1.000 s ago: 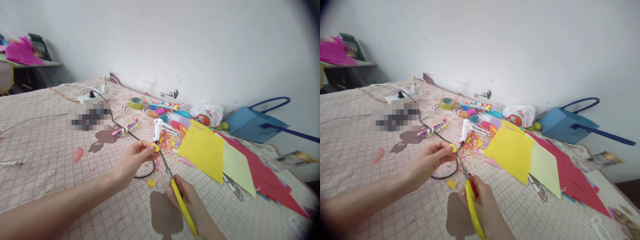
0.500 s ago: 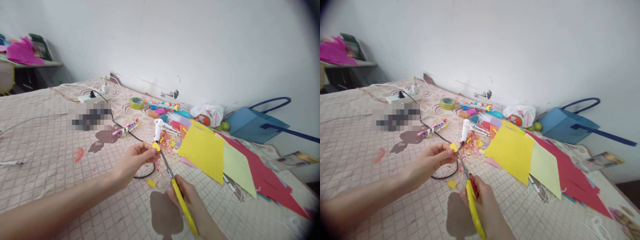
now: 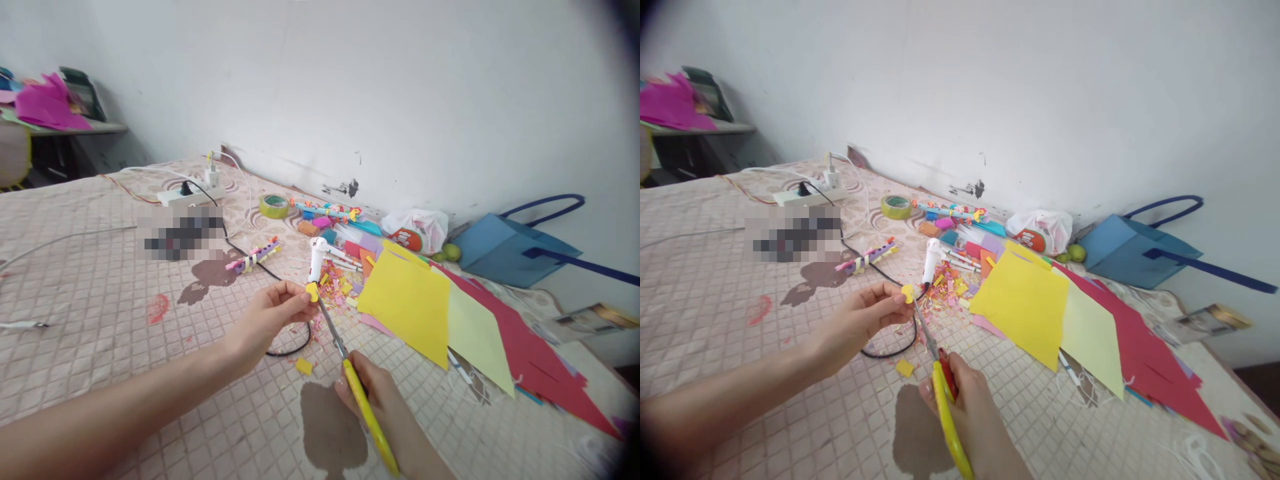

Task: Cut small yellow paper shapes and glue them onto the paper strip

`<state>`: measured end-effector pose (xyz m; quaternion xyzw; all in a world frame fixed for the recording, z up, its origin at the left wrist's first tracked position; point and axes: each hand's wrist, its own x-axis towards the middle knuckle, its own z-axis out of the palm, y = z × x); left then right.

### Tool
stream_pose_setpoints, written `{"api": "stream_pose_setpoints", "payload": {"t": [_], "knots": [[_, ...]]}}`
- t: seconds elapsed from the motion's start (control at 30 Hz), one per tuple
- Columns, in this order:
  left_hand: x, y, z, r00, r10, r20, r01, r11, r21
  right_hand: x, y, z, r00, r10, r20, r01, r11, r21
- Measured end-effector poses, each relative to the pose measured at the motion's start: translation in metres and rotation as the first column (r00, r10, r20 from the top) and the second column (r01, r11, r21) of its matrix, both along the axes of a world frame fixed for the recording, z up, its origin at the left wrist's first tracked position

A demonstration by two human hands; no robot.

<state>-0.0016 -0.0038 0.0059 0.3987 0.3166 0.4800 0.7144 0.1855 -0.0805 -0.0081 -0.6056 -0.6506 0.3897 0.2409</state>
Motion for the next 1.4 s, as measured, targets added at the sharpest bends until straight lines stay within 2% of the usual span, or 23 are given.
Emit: {"api": "stream_pose_setpoints", "payload": {"t": [0.93,1.2,1.4], "knots": [[-0.0045,0.0073,0.0007,0.996,0.025,-0.084,-0.026,1.0,-0.008,0.0026,0.0014,0.0005,0.991,0.001,0.135,0.001,1.0,-0.015],[-0.0044,0.0051,-0.0009,0.994,0.011,-0.113,-0.011,1.0,0.0,-0.0007,0.0012,0.0033,0.997,-0.021,0.076,0.025,0.999,-0.043],[-0.0028,0.0022,-0.0036,0.994,-0.023,-0.105,0.027,0.999,0.037,-0.0001,-0.0003,-0.0008,0.998,-0.01,0.057,0.012,0.999,-0.037]]}}
